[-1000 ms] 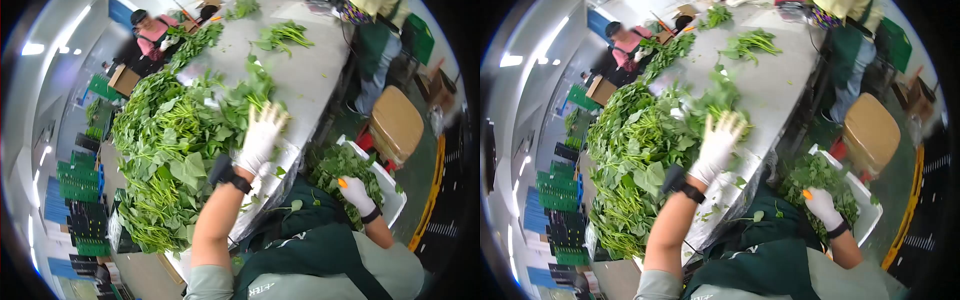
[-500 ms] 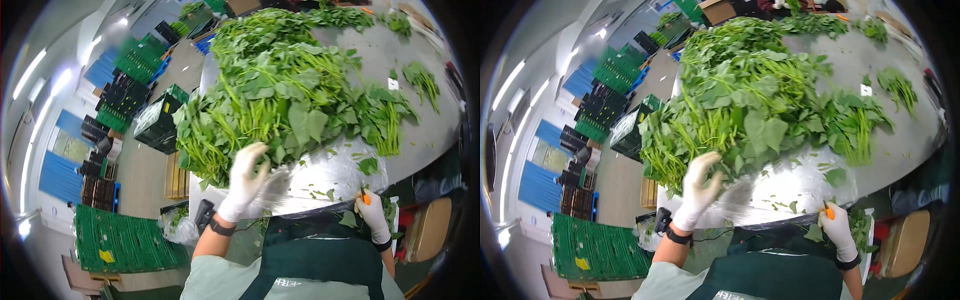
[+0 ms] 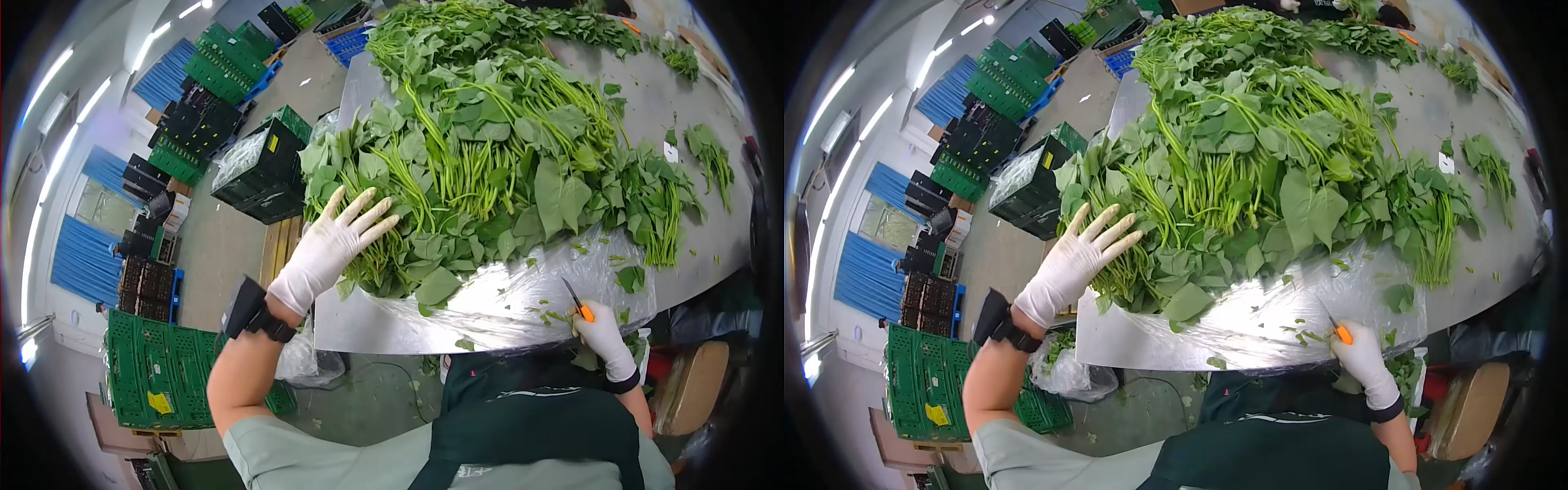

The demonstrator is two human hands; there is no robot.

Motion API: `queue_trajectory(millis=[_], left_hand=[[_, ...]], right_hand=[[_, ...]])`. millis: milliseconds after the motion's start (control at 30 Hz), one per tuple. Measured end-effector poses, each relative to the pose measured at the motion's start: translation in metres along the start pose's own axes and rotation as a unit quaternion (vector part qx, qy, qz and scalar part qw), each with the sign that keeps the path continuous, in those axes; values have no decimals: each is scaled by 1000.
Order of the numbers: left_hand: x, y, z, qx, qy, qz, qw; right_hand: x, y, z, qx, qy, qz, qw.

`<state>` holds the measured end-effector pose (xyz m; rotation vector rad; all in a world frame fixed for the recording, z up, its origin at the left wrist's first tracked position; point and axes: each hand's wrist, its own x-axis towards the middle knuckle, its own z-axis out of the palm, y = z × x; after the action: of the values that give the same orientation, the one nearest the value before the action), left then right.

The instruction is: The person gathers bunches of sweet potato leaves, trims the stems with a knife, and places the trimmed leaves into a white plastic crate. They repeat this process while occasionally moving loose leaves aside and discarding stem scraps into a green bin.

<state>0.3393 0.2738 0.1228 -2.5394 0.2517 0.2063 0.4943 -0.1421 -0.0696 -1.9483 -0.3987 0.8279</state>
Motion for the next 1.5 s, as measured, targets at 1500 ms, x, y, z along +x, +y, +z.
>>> queue_trajectory(millis=[1500], left_hand=[[-62,-23,54,25,-24,26,999]], right_hand=[[3,-12,1,77,5,52,996]])
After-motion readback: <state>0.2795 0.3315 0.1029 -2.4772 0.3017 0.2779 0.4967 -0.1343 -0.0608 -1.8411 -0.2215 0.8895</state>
